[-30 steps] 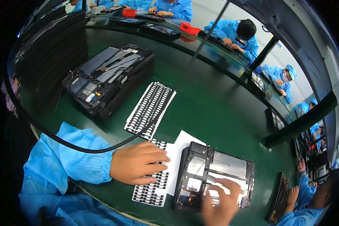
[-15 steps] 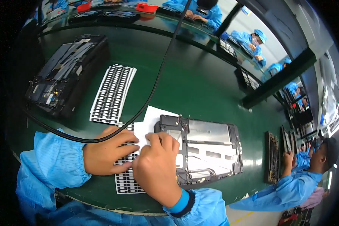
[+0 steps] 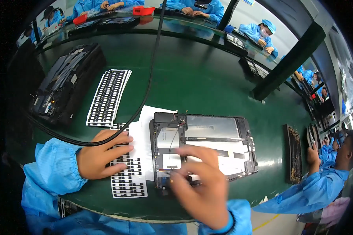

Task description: The person assembles electronic screen modules by hand, connecting ribbon cables to the chassis and applying product labels to the modules.

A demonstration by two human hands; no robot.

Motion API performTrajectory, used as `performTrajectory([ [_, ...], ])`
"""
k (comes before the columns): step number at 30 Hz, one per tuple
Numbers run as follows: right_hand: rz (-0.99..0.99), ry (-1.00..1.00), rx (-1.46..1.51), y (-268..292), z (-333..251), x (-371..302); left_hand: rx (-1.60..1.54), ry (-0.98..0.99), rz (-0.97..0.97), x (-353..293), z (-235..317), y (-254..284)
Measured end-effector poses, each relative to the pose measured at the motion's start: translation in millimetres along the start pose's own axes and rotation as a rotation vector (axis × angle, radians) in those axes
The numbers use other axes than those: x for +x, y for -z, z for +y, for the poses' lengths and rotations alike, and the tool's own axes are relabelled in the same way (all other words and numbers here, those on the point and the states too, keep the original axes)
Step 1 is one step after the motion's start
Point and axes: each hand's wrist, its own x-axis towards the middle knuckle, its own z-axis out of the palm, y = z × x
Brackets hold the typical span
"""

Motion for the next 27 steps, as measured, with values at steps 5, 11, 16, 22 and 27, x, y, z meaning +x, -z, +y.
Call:
performTrajectory([
  [5, 0.212, -0.445, 0.117, 49.2, 14.6, -44.9, -0.158, -0.280, 0.069, 18.5, 27.4, -13.8],
  [11, 0.078, -0.369, 0.102, 39.9, 23.9, -37.4, -0.073, -0.621, -0.029, 59.0, 53.5, -39.9],
  [16, -0.048, -0.253, -0.023, 48.3, 25.4, -36.2, 0.008, -0.641, 0.011, 56.5, 53.4, -43.3],
  [22, -0.043, -0.258, -0.021, 46.8, 24.6, -35.8, -0.042, -0.595, -0.012, 54.0, 56.2, -44.8],
  [27, -0.039, -0.259, -0.111, 45.0, 21.8, -35.8, -0.008, -0.602, -0.018, 54.4, 57.3, -44.9],
])
